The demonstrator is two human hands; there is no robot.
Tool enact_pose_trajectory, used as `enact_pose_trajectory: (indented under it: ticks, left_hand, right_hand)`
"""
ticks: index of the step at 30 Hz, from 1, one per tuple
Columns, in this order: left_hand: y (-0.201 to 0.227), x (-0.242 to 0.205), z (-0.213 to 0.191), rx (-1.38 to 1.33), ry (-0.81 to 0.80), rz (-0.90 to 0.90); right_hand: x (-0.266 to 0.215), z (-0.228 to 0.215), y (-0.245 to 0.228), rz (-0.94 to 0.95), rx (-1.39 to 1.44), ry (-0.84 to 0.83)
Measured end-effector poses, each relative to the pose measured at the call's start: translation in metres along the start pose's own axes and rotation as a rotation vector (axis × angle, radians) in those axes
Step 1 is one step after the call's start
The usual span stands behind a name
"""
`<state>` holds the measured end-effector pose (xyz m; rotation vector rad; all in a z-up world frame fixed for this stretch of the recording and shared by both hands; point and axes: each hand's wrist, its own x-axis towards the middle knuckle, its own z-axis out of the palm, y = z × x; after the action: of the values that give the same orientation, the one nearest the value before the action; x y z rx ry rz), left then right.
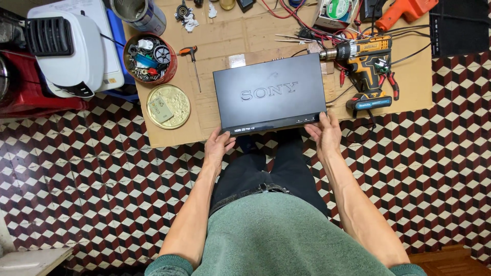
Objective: The person uses a cordless drill to unscrew screws from the rear and sides of a Sony DVD player on a workbench, repositioning the unit to reach each screw, then uses a screwdriver on a screw and turns the player over to work on its underside.
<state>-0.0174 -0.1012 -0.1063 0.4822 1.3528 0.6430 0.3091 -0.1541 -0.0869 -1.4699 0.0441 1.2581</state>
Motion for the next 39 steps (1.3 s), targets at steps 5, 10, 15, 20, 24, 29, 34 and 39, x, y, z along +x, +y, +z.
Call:
enact_pose_trajectory:
  ticks: [5,10,15,20,24,29,34,39]
  left_hand:
    - [0.042,-0.023,0.014,0.072,0.085,0.108]
    - [0.084,-0.027,0.025,0.052,0.141,0.185]
    - [0.104,-0.016,0.03,0.041,0.172,0.211]
    - [0.107,-0.011,0.031,0.029,0.178,0.205]
    - [0.099,-0.007,0.031,-0.008,0.188,0.186]
    - [0.09,-0.001,0.031,-0.02,0.217,0.167]
    - [0.095,-0.005,0.031,-0.02,0.214,0.175]
    - [0.096,-0.008,0.033,-0.028,0.211,0.171]
  right_hand:
    - [-0.024,0.018,-0.025,-0.221,-0.18,0.009]
    - [-0.029,0.035,-0.058,-0.356,-0.185,-0.042]
    - [-0.021,0.043,-0.071,-0.4,-0.155,-0.097]
    - [-0.025,0.048,-0.077,-0.4,-0.158,-0.105]
    - [-0.025,0.044,-0.073,-0.395,-0.171,-0.103]
    - [-0.027,0.041,-0.07,-0.374,-0.183,-0.097]
    - [-0.028,0.044,-0.073,-0.379,-0.165,-0.113]
    - [-0.029,0.043,-0.074,-0.381,-0.18,-0.121]
